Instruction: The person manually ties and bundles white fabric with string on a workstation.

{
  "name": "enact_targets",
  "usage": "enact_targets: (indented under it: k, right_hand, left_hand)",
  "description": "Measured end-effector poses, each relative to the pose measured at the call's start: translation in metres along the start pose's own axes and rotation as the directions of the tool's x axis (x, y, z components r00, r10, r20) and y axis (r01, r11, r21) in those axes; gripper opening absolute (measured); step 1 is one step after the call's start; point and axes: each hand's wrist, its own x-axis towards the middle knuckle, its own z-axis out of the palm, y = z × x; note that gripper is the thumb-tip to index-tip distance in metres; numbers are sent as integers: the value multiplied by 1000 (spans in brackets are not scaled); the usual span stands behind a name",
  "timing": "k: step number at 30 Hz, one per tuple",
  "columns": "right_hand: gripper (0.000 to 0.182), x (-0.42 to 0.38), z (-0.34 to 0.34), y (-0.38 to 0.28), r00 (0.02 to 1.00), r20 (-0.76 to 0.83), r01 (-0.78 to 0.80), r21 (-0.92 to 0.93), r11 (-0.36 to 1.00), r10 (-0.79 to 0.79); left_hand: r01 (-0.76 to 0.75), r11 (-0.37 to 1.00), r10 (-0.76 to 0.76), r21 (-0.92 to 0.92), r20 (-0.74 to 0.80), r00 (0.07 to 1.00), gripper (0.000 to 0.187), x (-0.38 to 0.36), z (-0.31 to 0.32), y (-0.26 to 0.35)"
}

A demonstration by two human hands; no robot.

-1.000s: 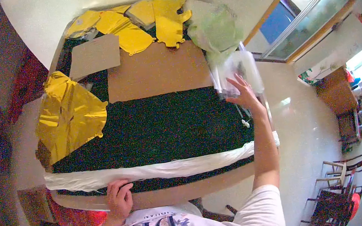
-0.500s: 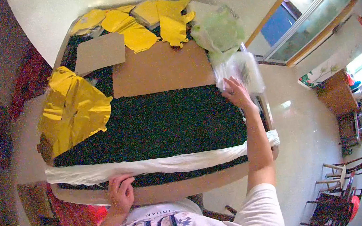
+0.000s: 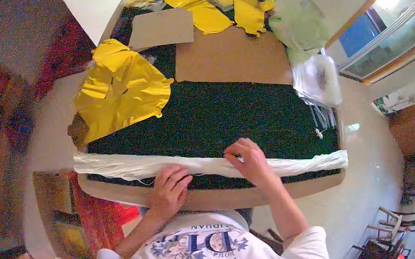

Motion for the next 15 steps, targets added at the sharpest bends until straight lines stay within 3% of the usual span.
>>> enact_targets:
  k: [4,11,15]
  right_hand:
    - [9,1,19,-13,995,27,-98,-34,995,99]
    - [4,-5,47,6,961,-255,81,-129,988,-112]
    - [6,-10,44,4,966,-237,85,-96,992,-106]
  left_hand:
    - [10,999,-11,-46,-36,999,31,-2,2,-1]
    - [54,996,-46,75,-111,993,35,-5,-12,-14]
    - [137,989,-131,51,-114,985,38,-21,-11,-17]
